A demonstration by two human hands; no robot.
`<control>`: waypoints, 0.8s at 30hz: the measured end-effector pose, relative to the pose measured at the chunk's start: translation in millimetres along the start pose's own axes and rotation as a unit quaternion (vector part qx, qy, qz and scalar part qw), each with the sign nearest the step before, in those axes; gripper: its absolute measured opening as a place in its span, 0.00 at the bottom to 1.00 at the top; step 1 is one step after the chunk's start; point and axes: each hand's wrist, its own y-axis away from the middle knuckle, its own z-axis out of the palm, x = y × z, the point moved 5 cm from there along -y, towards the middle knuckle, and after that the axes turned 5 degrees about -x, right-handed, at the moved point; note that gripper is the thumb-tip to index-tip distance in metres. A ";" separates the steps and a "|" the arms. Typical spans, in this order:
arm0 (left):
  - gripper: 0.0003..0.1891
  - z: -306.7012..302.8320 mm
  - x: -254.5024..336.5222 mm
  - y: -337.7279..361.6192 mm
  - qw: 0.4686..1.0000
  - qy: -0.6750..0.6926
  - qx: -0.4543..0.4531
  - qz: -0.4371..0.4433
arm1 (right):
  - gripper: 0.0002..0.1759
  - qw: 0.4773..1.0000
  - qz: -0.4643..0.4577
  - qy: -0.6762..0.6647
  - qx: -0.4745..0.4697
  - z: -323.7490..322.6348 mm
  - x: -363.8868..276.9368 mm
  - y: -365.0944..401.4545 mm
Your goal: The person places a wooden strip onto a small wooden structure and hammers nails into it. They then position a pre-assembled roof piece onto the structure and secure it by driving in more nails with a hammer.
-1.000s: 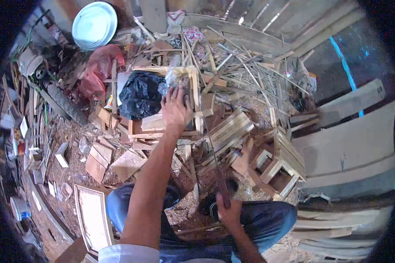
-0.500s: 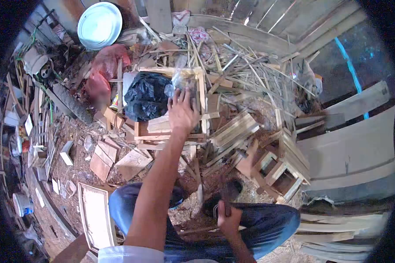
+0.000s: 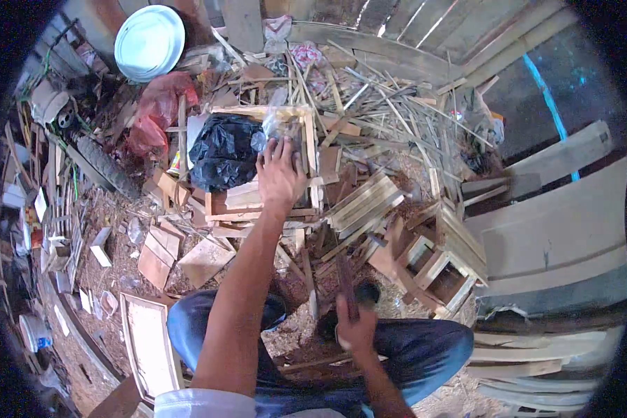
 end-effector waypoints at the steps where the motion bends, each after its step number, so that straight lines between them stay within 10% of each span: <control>1: 0.27 0.2 0.4 0.7 1.000 -0.001 -0.002 0.007 | 0.28 0.999 0.004 0.035 0.005 9.9 -17.2 -43.4; 4: 0.26 -1.4 0.5 -0.5 1.000 0.019 0.003 0.009 | 0.28 0.999 0.005 0.031 -0.039 31.4 -55.4 -137.3; 7: 0.26 -4.2 0.3 -3.8 1.000 0.031 0.000 -0.006 | 0.26 0.986 0.004 0.158 -0.049 13.8 -33.5 -83.8; 10: 0.25 -2.3 -1.7 -4.0 1.000 0.010 -0.013 -0.006 | 0.21 0.992 0.050 -0.083 -0.085 -10.8 -8.4 20.8; 13: 0.25 -1.0 -2.5 -0.5 1.000 0.011 -0.003 0.005 | 0.24 0.997 -0.054 -0.017 0.057 9.8 -35.4 -38.2; 18: 0.25 -1.5 -0.9 -4.1 1.000 0.010 0.005 0.008 | 0.30 0.999 -0.050 0.008 0.011 31.5 -50.0 -112.4; 24: 0.24 -3.9 -1.0 -3.5 1.000 0.004 0.024 0.013 | 0.25 1.000 0.011 -0.005 0.022 3.4 -7.0 15.1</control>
